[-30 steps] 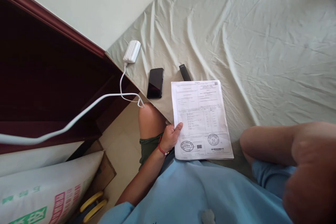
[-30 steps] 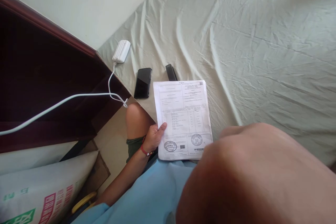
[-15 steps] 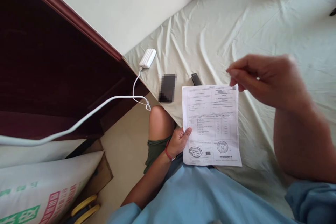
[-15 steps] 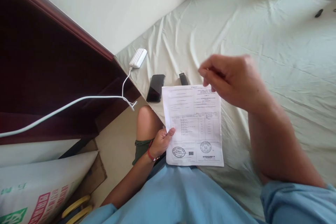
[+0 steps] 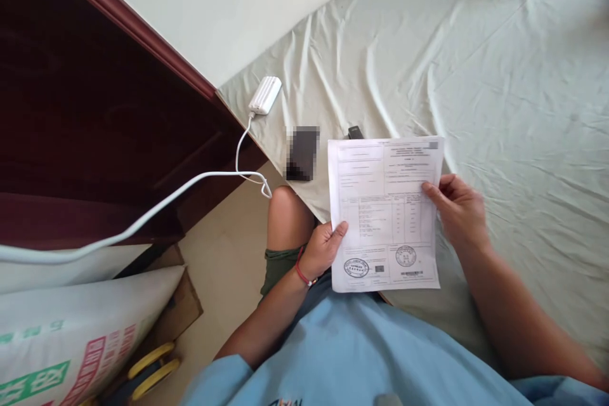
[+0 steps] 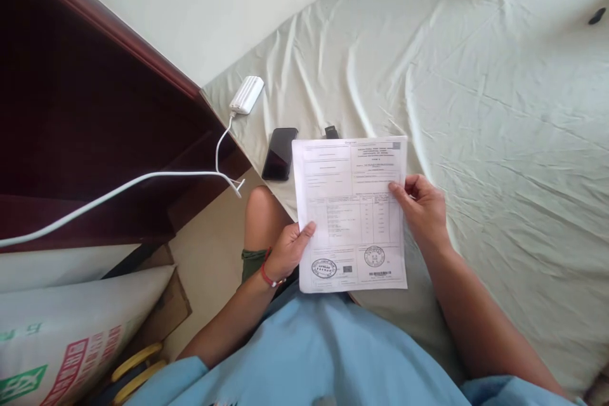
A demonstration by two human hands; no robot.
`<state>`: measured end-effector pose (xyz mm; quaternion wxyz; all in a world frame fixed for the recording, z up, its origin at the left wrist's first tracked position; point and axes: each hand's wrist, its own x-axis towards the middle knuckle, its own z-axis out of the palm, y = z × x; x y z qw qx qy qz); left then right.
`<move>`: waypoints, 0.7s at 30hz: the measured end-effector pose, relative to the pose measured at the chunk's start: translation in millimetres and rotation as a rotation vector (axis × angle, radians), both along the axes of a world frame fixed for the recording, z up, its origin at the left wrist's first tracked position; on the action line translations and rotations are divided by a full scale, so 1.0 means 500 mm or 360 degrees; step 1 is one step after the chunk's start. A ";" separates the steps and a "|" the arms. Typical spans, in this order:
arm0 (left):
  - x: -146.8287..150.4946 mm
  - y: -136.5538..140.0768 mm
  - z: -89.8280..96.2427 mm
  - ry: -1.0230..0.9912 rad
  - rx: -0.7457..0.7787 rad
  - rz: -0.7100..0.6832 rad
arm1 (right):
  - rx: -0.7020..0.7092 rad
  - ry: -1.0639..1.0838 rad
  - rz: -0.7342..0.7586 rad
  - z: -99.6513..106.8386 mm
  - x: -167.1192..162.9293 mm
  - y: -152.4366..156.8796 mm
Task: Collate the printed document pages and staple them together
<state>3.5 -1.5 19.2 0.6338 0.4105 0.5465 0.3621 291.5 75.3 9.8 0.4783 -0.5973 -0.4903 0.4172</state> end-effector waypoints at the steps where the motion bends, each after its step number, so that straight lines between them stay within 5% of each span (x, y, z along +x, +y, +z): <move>1: 0.001 0.001 0.000 0.0022 -0.0017 0.0007 | -0.0036 0.0066 -0.0013 -0.008 -0.001 0.000; 9: 0.003 0.007 -0.014 0.0013 -0.0122 0.0060 | -0.0081 -0.0274 -0.0107 -0.030 0.002 -0.007; 15: 0.007 0.016 -0.027 0.0060 -0.0168 0.0085 | 0.0276 -0.0394 -0.0200 -0.010 -0.007 -0.013; 18: 0.009 0.016 -0.027 -0.0050 -0.0239 0.0116 | 0.0411 -0.0209 0.0045 0.016 0.001 -0.022; 21: 0.011 0.016 -0.015 -0.0125 -0.0233 0.0095 | 0.0430 0.0231 0.0790 0.054 0.005 -0.023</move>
